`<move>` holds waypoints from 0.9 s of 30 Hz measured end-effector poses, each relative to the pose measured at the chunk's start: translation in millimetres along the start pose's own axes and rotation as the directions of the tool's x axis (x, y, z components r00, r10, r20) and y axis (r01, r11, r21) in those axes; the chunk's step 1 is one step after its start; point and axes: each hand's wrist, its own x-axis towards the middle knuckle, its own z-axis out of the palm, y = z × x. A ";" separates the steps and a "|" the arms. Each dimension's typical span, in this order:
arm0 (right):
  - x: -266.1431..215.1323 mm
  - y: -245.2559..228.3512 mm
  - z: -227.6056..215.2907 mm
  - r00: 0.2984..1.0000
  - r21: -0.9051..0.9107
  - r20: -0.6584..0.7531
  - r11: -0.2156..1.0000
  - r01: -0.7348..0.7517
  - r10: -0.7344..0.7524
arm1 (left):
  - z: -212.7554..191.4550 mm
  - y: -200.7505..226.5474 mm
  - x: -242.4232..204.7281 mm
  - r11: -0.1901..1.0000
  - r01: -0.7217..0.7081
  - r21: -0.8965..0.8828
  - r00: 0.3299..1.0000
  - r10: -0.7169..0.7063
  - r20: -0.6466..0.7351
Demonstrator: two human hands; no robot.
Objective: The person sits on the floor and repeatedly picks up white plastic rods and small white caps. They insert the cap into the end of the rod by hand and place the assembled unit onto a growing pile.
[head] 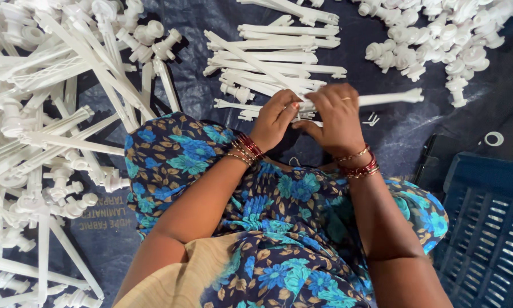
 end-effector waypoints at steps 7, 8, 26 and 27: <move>-17.3 9.0 38.8 0.958 0.268 0.256 0.943 -0.197 0.128 | -11.8 23.2 5.3 0.988 -0.046 0.149 0.999 0.042 0.031; -19.7 8.1 41.5 0.970 0.270 0.219 0.949 -0.163 0.104 | -13.5 26.1 4.7 0.989 -0.046 0.137 0.998 0.041 0.041; -24.9 1.4 56.7 0.935 0.198 0.208 0.924 -0.328 0.287 | -12.1 22.0 6.1 0.940 -0.091 0.330 0.992 0.056 0.114; -27.5 -0.5 59.4 0.921 0.207 0.236 0.911 -0.358 0.308 | -12.3 18.6 4.4 0.932 -0.106 0.346 0.990 0.067 0.125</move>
